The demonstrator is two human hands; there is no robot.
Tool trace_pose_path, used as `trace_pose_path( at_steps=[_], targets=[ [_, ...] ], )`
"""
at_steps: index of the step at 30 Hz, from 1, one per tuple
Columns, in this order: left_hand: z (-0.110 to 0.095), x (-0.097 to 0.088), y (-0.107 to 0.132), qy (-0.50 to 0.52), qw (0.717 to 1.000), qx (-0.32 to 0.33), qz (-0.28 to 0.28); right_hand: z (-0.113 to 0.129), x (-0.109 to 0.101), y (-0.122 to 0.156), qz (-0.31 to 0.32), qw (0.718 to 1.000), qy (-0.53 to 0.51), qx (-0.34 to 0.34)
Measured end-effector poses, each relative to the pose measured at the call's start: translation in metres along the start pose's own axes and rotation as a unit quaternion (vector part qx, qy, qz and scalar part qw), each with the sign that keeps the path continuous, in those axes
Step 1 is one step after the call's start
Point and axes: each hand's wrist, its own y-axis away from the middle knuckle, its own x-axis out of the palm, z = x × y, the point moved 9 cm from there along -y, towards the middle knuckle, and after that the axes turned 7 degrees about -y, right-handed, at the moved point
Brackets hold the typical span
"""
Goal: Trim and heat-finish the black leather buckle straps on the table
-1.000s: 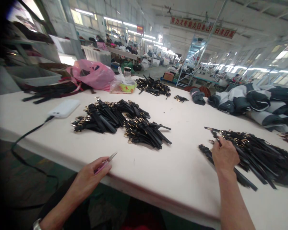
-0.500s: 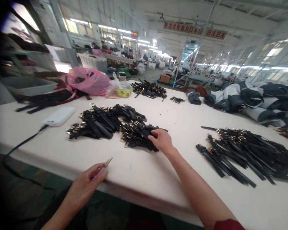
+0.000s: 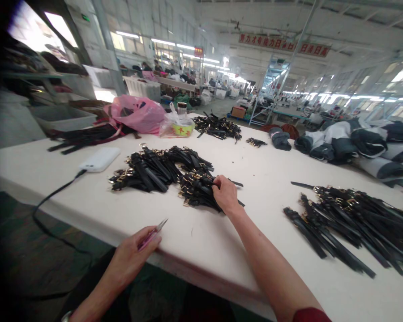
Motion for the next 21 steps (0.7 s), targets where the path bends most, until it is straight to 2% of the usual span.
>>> trace_pose_path(
  at_steps=[2,4,7,9,10,11,13,17,21],
  targets=[
    [0.003,0.001,0.001,0.012,1.0,-0.004,-0.002,0.008,-0.004,0.007,-0.006,0.997,-0.078,0.016],
    [0.005,0.001,0.003,0.032,0.999,-0.001,-0.004,0.018,0.002,0.022,0.032,0.977,-0.206,0.049],
    [0.007,-0.005,0.006,0.068,0.997,-0.01,-0.031,0.032,0.033,0.065,0.181,0.911,-0.347,0.132],
    [0.008,-0.013,0.007,0.088,0.994,-0.023,-0.061,0.039,0.055,0.098,0.285,0.878,-0.348,0.161],
    [0.007,-0.015,0.008,0.097,0.992,-0.028,-0.071,0.041,0.063,0.112,0.323,0.875,-0.324,0.158],
    [0.006,-0.016,0.009,0.106,0.991,-0.031,-0.077,0.042,0.069,0.122,0.349,0.879,-0.291,0.145],
    [0.003,-0.015,0.009,0.125,0.989,-0.032,-0.073,0.041,0.074,0.131,0.362,0.902,-0.211,0.101],
    [-0.006,0.001,0.007,0.147,0.988,-0.021,-0.032,0.044,0.07,0.127,0.318,0.944,-0.083,0.021],
    [-0.007,0.011,0.007,0.111,0.993,-0.023,-0.019,0.052,0.064,0.122,0.275,0.961,0.01,-0.03]
  ],
)
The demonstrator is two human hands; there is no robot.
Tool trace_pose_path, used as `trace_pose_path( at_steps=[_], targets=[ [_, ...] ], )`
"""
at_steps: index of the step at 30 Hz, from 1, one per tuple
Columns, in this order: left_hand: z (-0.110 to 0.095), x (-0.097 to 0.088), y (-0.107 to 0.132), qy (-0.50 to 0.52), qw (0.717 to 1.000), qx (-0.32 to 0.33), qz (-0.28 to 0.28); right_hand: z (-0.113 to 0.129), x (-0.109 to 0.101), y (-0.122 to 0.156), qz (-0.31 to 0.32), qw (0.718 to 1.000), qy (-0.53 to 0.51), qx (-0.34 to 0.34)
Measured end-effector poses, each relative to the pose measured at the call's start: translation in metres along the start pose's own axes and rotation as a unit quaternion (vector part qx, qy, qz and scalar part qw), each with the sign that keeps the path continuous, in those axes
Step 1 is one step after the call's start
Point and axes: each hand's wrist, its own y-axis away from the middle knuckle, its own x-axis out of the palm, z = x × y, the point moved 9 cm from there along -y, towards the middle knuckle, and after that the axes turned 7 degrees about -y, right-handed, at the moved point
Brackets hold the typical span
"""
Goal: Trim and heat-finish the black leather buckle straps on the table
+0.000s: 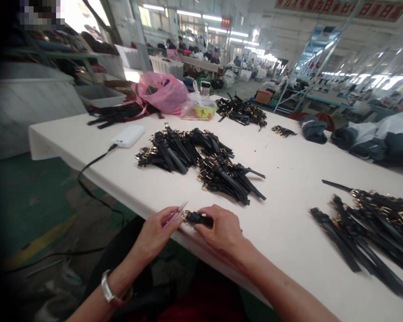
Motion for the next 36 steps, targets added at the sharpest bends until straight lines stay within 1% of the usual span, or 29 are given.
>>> trace_pose_path(
  at_steps=[4,8,11,14,16,20,27,31,36],
  targets=[
    [-0.004,-0.002,0.005,-0.057,0.998,-0.005,0.002,0.003,-0.001,0.0,-0.025,0.998,0.055,-0.028],
    [-0.007,-0.008,0.017,-0.14,0.99,-0.013,0.012,0.004,0.001,-0.001,-0.038,0.996,0.048,-0.063],
    [-0.009,-0.008,0.027,-0.202,0.979,0.012,0.016,0.004,0.002,-0.001,-0.044,0.996,0.034,-0.074],
    [-0.012,-0.002,0.034,-0.258,0.964,0.048,0.036,0.004,0.002,-0.001,-0.053,0.995,0.025,-0.082],
    [-0.012,0.0,0.036,-0.285,0.956,0.052,0.044,0.004,0.002,-0.001,-0.058,0.994,0.021,-0.085],
    [-0.014,-0.001,0.036,-0.307,0.949,0.051,0.047,0.005,0.002,-0.001,-0.06,0.994,0.021,-0.088],
    [-0.023,-0.002,0.031,-0.316,0.941,0.103,0.07,0.006,0.003,0.0,-0.065,0.993,0.036,-0.091],
    [-0.022,0.001,0.026,-0.334,0.932,0.117,0.076,0.002,0.002,-0.001,-0.069,0.994,0.022,-0.083],
    [-0.02,0.004,0.025,-0.342,0.929,0.125,0.07,0.002,0.006,-0.001,-0.049,0.995,0.023,-0.086]
  ],
)
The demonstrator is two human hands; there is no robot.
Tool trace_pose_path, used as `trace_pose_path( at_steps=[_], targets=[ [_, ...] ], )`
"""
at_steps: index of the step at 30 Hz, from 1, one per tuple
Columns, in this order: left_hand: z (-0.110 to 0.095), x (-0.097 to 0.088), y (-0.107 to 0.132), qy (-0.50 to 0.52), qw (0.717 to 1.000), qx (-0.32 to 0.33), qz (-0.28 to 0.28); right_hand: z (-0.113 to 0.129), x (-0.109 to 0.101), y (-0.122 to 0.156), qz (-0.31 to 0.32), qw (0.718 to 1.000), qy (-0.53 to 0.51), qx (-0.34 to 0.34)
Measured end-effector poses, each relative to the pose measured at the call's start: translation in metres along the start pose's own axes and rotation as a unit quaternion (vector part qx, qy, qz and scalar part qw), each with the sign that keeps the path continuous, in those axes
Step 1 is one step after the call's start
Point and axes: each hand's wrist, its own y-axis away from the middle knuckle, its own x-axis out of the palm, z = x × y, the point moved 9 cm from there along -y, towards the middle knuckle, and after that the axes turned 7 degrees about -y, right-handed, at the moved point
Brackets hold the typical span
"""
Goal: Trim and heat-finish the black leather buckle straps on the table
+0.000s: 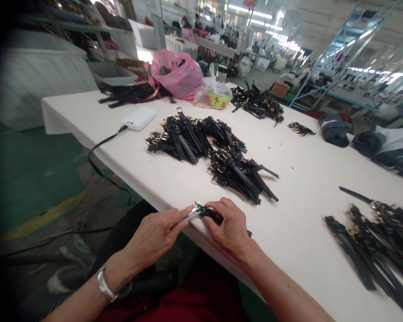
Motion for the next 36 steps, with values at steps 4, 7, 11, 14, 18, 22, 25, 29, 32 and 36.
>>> trace_pose_path(
  at_steps=[4,7,11,14,18,22,25,29,32,36],
  targets=[
    [0.0,0.001,0.002,-0.006,1.0,0.004,-0.012,0.004,0.001,0.001,0.011,1.0,0.017,-0.006],
    [0.0,0.002,0.003,-0.001,1.0,0.001,-0.013,0.007,0.0,0.0,0.022,0.999,0.042,-0.004],
    [0.001,0.005,0.003,0.006,1.0,-0.003,-0.011,0.012,0.0,-0.006,0.051,0.994,0.096,-0.005],
    [0.003,0.005,0.004,0.01,1.0,-0.008,-0.01,0.017,0.003,-0.011,0.088,0.989,0.116,-0.02],
    [0.004,0.002,0.004,0.031,0.999,0.0,-0.011,0.016,0.007,-0.014,0.112,0.99,0.081,-0.02],
    [-0.001,-0.001,0.004,-0.005,1.0,0.017,-0.008,0.013,0.009,-0.014,0.112,0.992,0.065,-0.01],
    [-0.005,-0.002,0.003,-0.055,0.998,0.032,-0.01,0.014,0.009,-0.016,0.116,0.99,0.08,-0.01],
    [-0.007,0.0,0.004,-0.048,0.998,0.035,-0.016,0.018,0.009,-0.018,0.123,0.988,0.093,-0.005],
    [-0.004,0.004,0.004,0.013,1.0,0.013,-0.022,0.021,0.009,-0.02,0.124,0.986,0.112,-0.001],
    [0.004,0.004,0.006,0.103,0.993,-0.024,-0.044,0.029,0.009,-0.022,0.132,0.982,0.136,-0.007]
  ],
)
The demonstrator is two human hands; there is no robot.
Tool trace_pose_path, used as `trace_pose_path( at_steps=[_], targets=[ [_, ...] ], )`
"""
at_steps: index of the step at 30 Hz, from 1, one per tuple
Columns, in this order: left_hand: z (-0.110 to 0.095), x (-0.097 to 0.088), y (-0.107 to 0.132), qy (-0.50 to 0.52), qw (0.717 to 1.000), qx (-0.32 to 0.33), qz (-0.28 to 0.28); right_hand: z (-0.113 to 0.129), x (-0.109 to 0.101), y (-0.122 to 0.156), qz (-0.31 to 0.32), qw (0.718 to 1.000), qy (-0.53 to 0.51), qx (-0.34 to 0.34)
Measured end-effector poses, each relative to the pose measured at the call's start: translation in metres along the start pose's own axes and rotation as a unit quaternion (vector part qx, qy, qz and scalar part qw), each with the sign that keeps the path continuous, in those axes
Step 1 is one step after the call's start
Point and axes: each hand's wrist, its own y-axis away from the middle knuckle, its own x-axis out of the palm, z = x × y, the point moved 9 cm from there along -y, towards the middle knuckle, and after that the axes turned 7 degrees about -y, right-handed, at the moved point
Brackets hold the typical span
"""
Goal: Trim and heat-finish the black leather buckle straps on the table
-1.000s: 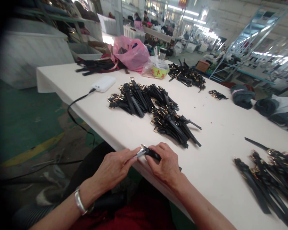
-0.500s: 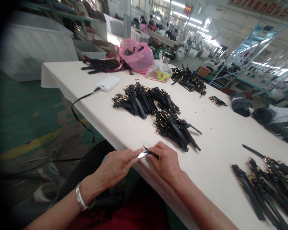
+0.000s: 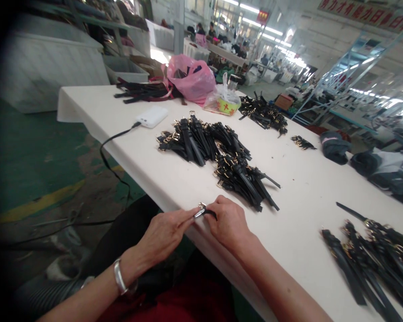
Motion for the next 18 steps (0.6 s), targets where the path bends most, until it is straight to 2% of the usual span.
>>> trace_pose_path(
  at_steps=[6,14,18],
  targets=[
    [0.016,-0.009,0.004,-0.001,0.999,-0.053,-0.008,0.013,0.0,-0.008,0.037,0.997,0.064,-0.01],
    [0.007,-0.007,0.006,0.007,1.0,-0.023,0.006,0.022,0.005,-0.018,0.076,0.989,0.125,-0.021],
    [0.006,-0.007,0.005,-0.003,1.0,-0.02,0.015,0.018,0.01,-0.02,0.078,0.985,0.151,-0.009]
  ],
)
